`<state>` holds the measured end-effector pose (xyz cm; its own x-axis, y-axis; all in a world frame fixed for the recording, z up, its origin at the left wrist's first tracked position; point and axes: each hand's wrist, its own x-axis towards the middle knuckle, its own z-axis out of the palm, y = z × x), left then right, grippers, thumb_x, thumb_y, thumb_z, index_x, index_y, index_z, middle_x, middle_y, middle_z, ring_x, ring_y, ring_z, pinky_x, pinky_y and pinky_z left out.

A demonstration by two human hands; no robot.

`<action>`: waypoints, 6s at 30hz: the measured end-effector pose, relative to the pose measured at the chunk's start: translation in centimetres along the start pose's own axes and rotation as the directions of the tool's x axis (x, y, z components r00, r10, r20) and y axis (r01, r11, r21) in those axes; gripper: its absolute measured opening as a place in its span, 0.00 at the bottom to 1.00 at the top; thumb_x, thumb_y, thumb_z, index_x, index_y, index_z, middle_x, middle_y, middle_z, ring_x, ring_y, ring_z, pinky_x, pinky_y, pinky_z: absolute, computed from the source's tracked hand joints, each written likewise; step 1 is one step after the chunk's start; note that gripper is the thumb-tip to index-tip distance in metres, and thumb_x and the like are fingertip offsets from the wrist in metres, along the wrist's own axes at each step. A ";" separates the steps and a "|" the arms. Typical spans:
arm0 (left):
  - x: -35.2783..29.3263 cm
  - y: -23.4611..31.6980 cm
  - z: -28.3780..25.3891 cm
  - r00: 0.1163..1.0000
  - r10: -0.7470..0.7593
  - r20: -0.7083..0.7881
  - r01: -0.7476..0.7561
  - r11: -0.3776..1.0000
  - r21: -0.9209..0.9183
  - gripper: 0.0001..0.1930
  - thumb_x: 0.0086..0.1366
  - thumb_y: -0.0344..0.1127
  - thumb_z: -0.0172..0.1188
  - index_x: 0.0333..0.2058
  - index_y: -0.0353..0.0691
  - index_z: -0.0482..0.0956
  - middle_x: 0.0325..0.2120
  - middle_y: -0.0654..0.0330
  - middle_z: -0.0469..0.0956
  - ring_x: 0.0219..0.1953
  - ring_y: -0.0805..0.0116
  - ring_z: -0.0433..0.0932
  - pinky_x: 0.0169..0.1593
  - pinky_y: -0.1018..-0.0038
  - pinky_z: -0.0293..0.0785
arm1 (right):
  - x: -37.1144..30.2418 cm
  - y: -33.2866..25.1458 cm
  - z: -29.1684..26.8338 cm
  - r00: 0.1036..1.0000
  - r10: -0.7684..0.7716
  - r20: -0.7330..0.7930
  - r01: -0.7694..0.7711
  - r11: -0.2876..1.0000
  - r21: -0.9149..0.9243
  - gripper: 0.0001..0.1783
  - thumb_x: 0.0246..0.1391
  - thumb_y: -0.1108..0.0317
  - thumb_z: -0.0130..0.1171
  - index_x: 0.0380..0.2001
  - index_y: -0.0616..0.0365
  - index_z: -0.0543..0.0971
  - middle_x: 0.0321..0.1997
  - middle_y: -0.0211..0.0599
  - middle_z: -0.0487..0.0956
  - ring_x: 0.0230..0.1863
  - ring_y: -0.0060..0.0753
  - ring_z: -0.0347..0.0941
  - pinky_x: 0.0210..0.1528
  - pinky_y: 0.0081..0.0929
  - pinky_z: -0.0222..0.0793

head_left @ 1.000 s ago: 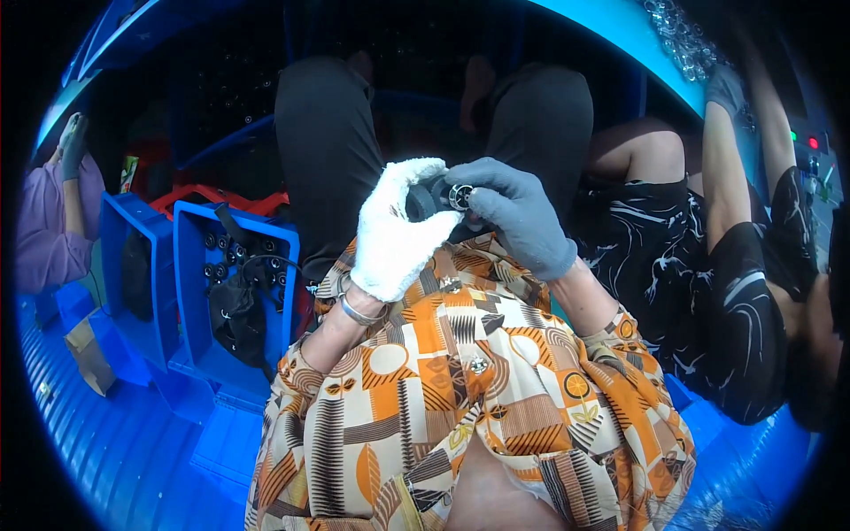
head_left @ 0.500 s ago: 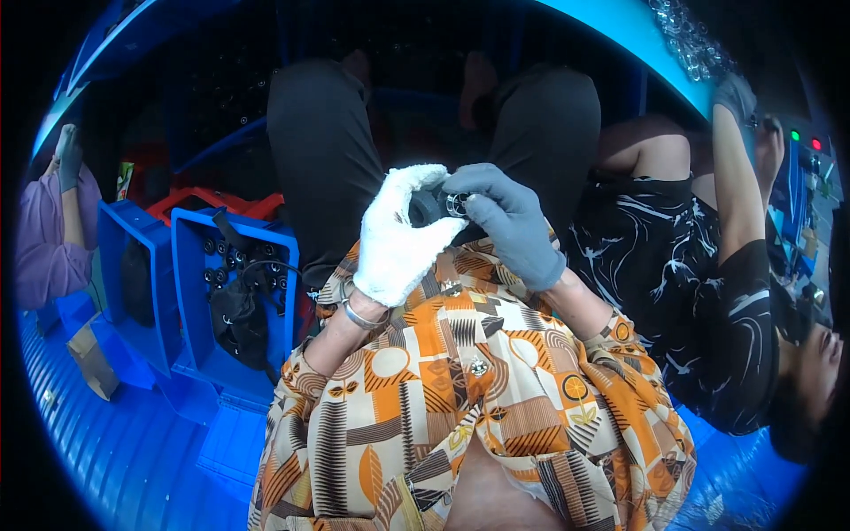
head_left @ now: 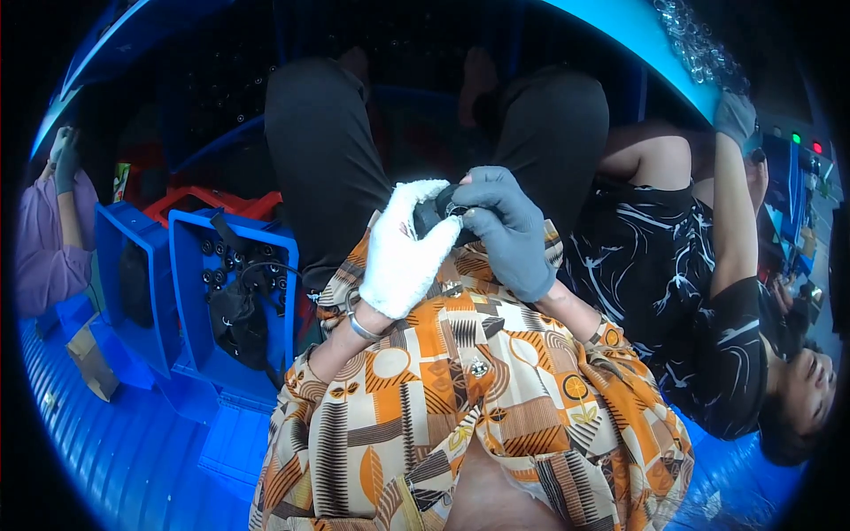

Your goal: The person retrieves metal hubs from a machine chute and assembles small wheels by inserting the metal hubs into rubber rings by hand.

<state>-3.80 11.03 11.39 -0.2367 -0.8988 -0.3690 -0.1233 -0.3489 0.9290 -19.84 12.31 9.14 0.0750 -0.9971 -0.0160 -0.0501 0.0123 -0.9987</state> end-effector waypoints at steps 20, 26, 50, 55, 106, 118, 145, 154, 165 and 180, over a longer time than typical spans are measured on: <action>-1.0 -0.7 0.3 0.949 0.292 -0.115 -0.250 0.925 0.286 0.17 0.55 0.23 0.58 0.46 0.34 0.72 0.36 0.58 0.70 0.35 0.73 0.73 0.40 0.77 0.70 | 0.3 -1.0 1.3 0.989 0.149 -0.010 -0.146 0.982 0.119 0.15 0.47 0.77 0.56 0.42 0.65 0.76 0.40 0.36 0.74 0.39 0.22 0.72 0.42 0.21 0.70; -0.9 -0.9 0.6 0.904 0.377 -0.202 -0.311 0.904 0.294 0.15 0.53 0.24 0.60 0.42 0.33 0.72 0.31 0.57 0.68 0.28 0.70 0.70 0.31 0.73 0.68 | 0.6 -0.8 2.2 0.995 0.089 -0.051 -0.085 0.994 0.076 0.12 0.47 0.77 0.55 0.38 0.63 0.76 0.37 0.34 0.75 0.35 0.22 0.72 0.39 0.19 0.70; 1.5 -1.5 0.1 0.985 0.077 -0.155 -0.065 0.994 0.084 0.11 0.59 0.31 0.62 0.40 0.36 0.76 0.33 0.59 0.75 0.33 0.71 0.75 0.37 0.76 0.71 | 0.9 0.8 1.9 0.977 0.196 -0.087 -0.193 0.980 0.045 0.18 0.56 0.72 0.53 0.51 0.61 0.71 0.44 0.38 0.76 0.39 0.24 0.74 0.43 0.20 0.71; 1.1 -2.0 0.5 0.942 0.264 -0.209 -0.193 0.933 0.305 0.10 0.58 0.29 0.61 0.39 0.35 0.76 0.30 0.57 0.75 0.28 0.70 0.75 0.32 0.74 0.72 | 0.3 1.3 1.6 0.985 0.173 -0.026 -0.174 0.985 -0.011 0.18 0.55 0.73 0.55 0.50 0.62 0.72 0.44 0.41 0.77 0.42 0.28 0.76 0.44 0.23 0.72; 3.2 0.6 -2.4 0.954 -0.194 0.228 0.297 0.712 -0.636 0.11 0.63 0.28 0.56 0.45 0.37 0.74 0.29 0.61 0.76 0.20 0.80 0.73 0.22 0.86 0.69 | 3.1 -1.0 -0.1 0.991 -0.024 0.129 0.027 0.999 -0.027 0.28 0.37 0.64 0.72 0.45 0.58 0.75 0.38 0.37 0.74 0.39 0.34 0.72 0.43 0.26 0.67; 3.1 0.0 -2.7 0.951 -0.199 0.236 0.306 0.713 -0.631 0.13 0.62 0.27 0.57 0.47 0.36 0.73 0.33 0.58 0.77 0.22 0.76 0.74 0.25 0.82 0.71 | 2.8 -0.7 0.3 0.991 -0.094 0.096 0.106 0.986 -0.127 0.25 0.42 0.67 0.70 0.45 0.59 0.74 0.40 0.36 0.74 0.40 0.28 0.72 0.42 0.23 0.69; 2.9 -1.0 -3.3 0.961 -0.192 0.199 0.274 0.757 -0.593 0.16 0.58 0.28 0.62 0.45 0.34 0.75 0.37 0.57 0.78 0.37 0.71 0.79 0.39 0.77 0.78 | 2.8 -0.9 -0.1 0.916 0.339 0.215 -0.392 0.871 0.296 0.16 0.55 0.68 0.56 0.47 0.62 0.75 0.41 0.36 0.77 0.40 0.22 0.74 0.42 0.19 0.72; 2.7 -0.6 -3.1 0.953 -0.210 0.220 0.302 0.717 -0.628 0.14 0.59 0.31 0.61 0.44 0.36 0.75 0.36 0.60 0.77 0.34 0.73 0.77 0.32 0.79 0.74 | 2.9 -1.3 -0.3 0.956 -0.011 0.292 0.070 0.978 -0.194 0.27 0.41 0.70 0.69 0.48 0.56 0.73 0.45 0.37 0.72 0.42 0.32 0.73 0.47 0.27 0.70; 2.6 0.7 -3.3 0.985 -0.125 0.119 0.149 0.962 -0.229 0.17 0.60 0.30 0.57 0.49 0.38 0.74 0.32 0.64 0.75 0.28 0.80 0.70 0.32 0.84 0.66 | 2.9 -1.6 -0.4 0.855 0.449 0.259 -0.518 0.763 0.386 0.16 0.57 0.60 0.55 0.42 0.61 0.73 0.32 0.32 0.74 0.27 0.19 0.69 0.33 0.21 0.70; 2.4 0.3 -3.6 0.936 -0.286 0.204 0.341 0.879 -0.332 0.08 0.62 0.33 0.57 0.37 0.38 0.78 0.23 0.66 0.75 0.19 0.83 0.69 0.23 0.86 0.63 | 2.8 -2.5 -0.5 0.845 0.465 0.263 -0.529 0.800 0.283 0.18 0.64 0.56 0.43 0.35 0.61 0.73 0.25 0.31 0.76 0.18 0.14 0.68 0.23 0.14 0.68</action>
<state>-0.89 7.83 10.91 -0.3833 -0.6874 -0.6168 0.1310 -0.7016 0.7004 -20.01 9.46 11.64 0.3025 -0.8170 -0.4909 0.2018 0.5583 -0.8048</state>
